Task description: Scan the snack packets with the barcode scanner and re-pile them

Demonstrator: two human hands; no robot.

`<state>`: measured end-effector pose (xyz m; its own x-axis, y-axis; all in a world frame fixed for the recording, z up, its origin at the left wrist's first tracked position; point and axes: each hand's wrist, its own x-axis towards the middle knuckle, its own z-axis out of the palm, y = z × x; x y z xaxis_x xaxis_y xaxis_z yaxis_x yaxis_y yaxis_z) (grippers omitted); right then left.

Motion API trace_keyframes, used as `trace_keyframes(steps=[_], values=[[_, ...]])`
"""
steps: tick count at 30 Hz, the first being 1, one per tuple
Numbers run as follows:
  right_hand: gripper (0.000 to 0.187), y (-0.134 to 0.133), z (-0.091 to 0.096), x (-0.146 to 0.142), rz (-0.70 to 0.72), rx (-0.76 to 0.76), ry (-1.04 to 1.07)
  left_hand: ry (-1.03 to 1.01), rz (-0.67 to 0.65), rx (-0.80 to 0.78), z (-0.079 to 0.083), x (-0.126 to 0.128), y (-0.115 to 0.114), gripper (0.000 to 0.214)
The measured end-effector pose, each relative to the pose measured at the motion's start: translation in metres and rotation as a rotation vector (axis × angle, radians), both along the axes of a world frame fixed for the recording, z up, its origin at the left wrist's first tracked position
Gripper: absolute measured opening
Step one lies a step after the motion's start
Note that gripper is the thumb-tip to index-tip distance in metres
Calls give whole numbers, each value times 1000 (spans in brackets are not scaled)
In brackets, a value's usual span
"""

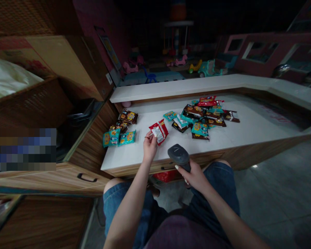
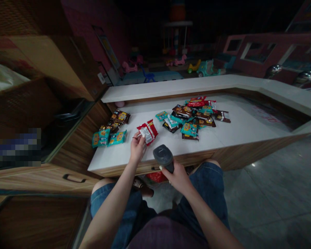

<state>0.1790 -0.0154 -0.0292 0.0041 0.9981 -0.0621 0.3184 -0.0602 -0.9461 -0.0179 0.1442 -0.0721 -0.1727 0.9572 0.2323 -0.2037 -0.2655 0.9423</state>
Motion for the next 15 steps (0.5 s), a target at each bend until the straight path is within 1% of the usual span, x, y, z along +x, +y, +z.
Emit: trace_keyframes(steps=[2, 4, 6, 7, 9, 11, 13, 15], values=[[31, 0, -1, 3, -4, 2, -11, 220, 155, 109, 16, -20, 2, 46], [32, 0, -3, 6, -10, 5, -21, 544, 331, 176, 34, -47, 5, 38], [31, 1, -4, 6, -11, 7, -26, 821, 442, 212, 47, -76, 10, 37], [31, 1, -5, 6, -11, 9, -25, 930, 463, 210, 52, -89, 12, 38], [30, 1, -5, 4, -7, 9, -18, 1101, 461, 173, 54, -109, 18, 40], [30, 1, -5, 3, -5, 3, -4, 1228, 434, 115, 51, -121, 24, 41], [30, 0, -6, 2, -5, -5, 9, 1308, 432, 78, 45, -124, 29, 41], [30, 1, -6, 3, -9, -11, 15, 1321, 458, 87, 39, -118, 33, 43]])
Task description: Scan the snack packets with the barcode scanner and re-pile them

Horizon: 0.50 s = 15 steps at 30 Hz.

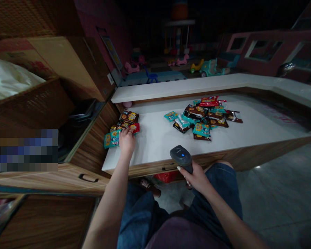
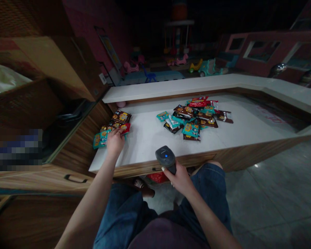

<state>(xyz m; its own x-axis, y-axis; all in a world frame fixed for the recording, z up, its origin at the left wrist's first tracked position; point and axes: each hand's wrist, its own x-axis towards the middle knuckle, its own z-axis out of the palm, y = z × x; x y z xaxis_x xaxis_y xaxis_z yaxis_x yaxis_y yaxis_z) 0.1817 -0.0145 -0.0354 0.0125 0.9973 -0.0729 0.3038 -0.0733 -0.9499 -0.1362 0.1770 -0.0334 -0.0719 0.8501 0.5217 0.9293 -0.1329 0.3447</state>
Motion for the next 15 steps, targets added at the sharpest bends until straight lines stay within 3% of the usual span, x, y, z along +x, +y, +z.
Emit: trace_keyframes(steps=[4, 9, 12, 15], values=[[30, 3, -3, 3, -13, -20, -13, -107, -148, 38, -7, 39, 12, 50], [30, 6, -7, 7, -24, -29, 2, -195, -412, -87, -17, 122, 48, 62], [31, 7, -8, 10, -35, -17, 14, -185, -470, -148, -23, 164, 76, 71], [32, 6, -9, 16, -52, -14, -3, -275, -475, -182, -28, 185, 101, 66]])
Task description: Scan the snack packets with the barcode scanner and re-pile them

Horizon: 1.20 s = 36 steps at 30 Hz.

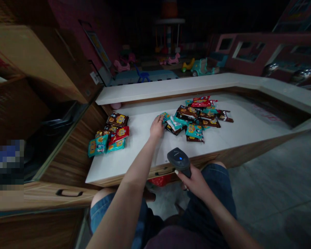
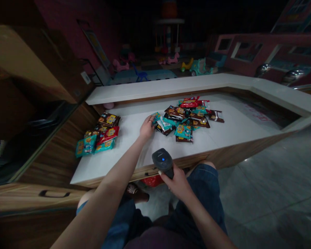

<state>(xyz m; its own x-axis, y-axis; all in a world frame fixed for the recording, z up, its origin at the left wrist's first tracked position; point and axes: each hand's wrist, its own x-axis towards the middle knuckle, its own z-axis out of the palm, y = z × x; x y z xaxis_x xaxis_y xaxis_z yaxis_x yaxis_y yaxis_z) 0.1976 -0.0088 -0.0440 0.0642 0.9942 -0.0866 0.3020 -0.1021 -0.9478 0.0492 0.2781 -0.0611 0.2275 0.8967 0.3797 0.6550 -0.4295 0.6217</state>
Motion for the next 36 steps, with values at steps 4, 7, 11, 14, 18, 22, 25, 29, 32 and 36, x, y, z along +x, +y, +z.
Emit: trace_keyframes(steps=[4, 7, 11, 14, 18, 22, 25, 29, 32, 36], values=[[33, 0, -1, 8, -50, 52, -47, -258, -7, -49, -2, -2, 16, 38], [32, 2, -2, 9, -67, 66, -55, -454, 104, -56, 1, -16, 13, 29], [29, 3, -2, 3, -35, 80, -28, -724, 247, -131, 6, -41, -14, 32], [27, 3, 3, -4, -1, 59, 1, -980, 220, -257, 4, -58, -49, 41], [27, 2, 12, -11, 7, 60, 6, -1169, 132, -393, -9, -69, -98, 51], [28, 6, 20, -16, 4, 80, -8, -1220, 50, -410, -22, -69, -125, 56], [28, 11, 26, -20, -10, 121, -19, -1205, 2, -349, -26, -68, -129, 55], [26, 19, 35, -24, 1, 150, -20, -1179, -12, -324, -28, -70, -128, 52], [26, 21, 40, -25, 5, 164, -44, -1161, -17, -323, -28, -70, -130, 50], [26, 22, 41, -24, -10, 180, -63, -1128, -20, -328, -24, -70, -134, 51]])
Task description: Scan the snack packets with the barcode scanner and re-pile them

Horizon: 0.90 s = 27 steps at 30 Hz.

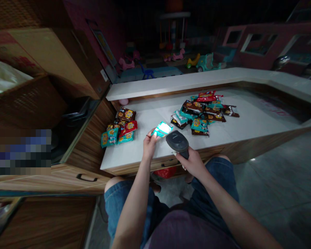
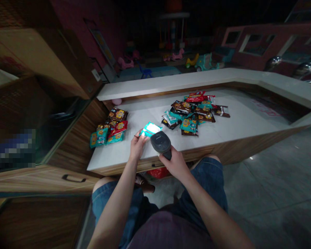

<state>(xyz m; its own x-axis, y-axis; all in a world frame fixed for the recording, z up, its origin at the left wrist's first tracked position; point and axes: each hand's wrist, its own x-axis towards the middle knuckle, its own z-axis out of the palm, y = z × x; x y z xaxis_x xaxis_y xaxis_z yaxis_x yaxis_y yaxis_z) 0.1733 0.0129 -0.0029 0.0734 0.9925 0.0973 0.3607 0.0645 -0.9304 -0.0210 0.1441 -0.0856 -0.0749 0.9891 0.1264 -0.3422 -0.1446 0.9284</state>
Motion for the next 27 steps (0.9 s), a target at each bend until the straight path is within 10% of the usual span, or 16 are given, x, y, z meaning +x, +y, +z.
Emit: trace_keyframes(steps=[12, 19, 27], values=[[25, -6, 0, 4, -7, -19, 3, 15, 147, 32, 16, -2, 1, 49], [29, -16, -16, 13, -15, -68, 24, 775, 604, 355, 70, -75, 19, 36], [29, -21, -21, 19, -32, -81, 27, 1262, 508, 174, 70, -112, 51, 42]])
